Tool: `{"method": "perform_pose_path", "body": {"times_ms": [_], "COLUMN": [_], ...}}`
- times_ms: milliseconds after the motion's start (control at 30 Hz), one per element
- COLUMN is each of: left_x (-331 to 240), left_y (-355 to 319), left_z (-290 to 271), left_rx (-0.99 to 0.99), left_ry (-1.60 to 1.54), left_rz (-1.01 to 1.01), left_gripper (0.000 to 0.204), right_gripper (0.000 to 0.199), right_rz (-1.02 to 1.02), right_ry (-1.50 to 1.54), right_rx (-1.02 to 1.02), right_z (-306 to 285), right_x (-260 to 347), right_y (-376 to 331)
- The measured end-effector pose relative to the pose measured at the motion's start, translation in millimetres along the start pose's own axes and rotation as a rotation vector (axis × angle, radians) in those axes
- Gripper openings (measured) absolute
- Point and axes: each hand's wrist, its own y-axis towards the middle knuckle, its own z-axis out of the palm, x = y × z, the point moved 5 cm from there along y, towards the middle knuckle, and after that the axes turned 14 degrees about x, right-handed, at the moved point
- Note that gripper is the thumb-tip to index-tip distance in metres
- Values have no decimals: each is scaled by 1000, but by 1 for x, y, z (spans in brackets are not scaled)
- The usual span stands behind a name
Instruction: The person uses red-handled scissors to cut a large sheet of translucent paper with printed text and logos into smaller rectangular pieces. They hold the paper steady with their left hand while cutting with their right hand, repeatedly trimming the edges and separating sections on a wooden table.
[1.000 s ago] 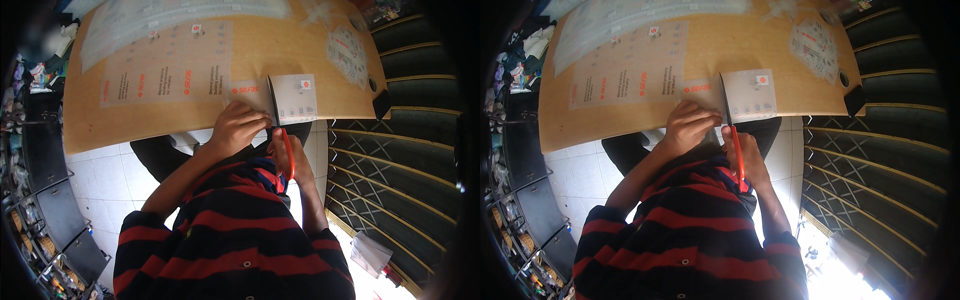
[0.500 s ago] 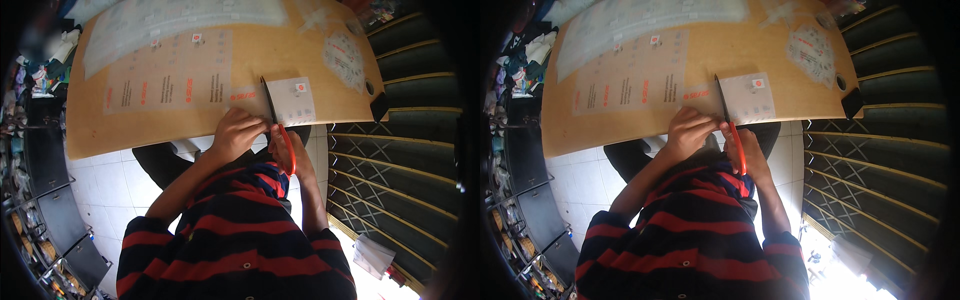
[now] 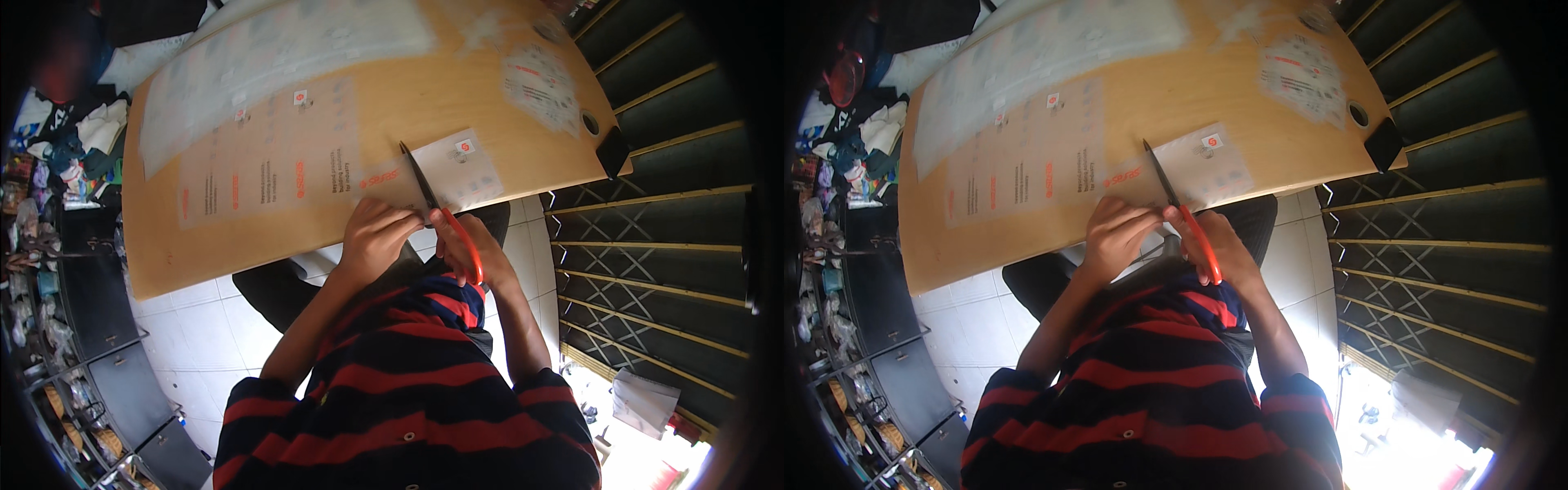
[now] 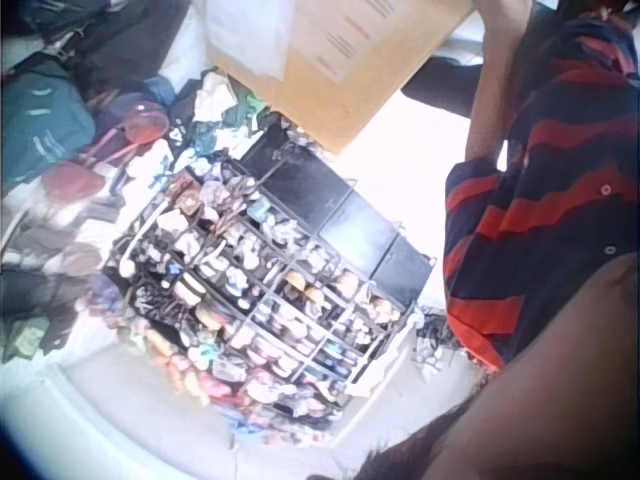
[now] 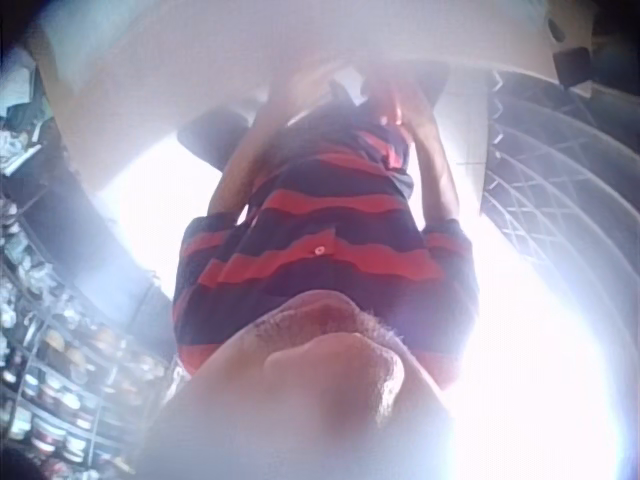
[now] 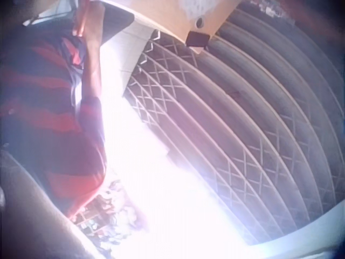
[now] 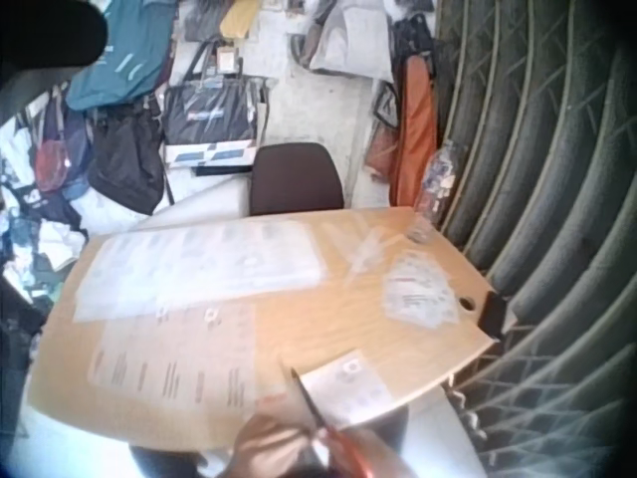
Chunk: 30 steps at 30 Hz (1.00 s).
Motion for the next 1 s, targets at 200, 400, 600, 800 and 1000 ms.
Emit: {"method": "perform_pose_path", "body": {"times_ms": [200,400,600,800,1000], "left_x": [-3,6,6,-20,-2], "left_y": [-6,-18,20,58,77], "left_z": [-8,-18,6,39,9], "left_rx": [-41,-151,10,442,289], "left_ry": [29,45,49,254,-12], "left_rz": [-83,-261,-191,-106,-112], "left_gripper": [14,12,21,42,39], "right_gripper": [82,81,84,76,68], "right_rz": [1,-202,-494,-511,-448], "right_ry": [45,117,107,211,242], "right_rx": [50,107,44,-101,-242], "right_z": [1,7,0,-28,-48], "right_x": [-3,-6,-17,-50,-94], "right_y": [1,-2,-20,-46,-61]}}
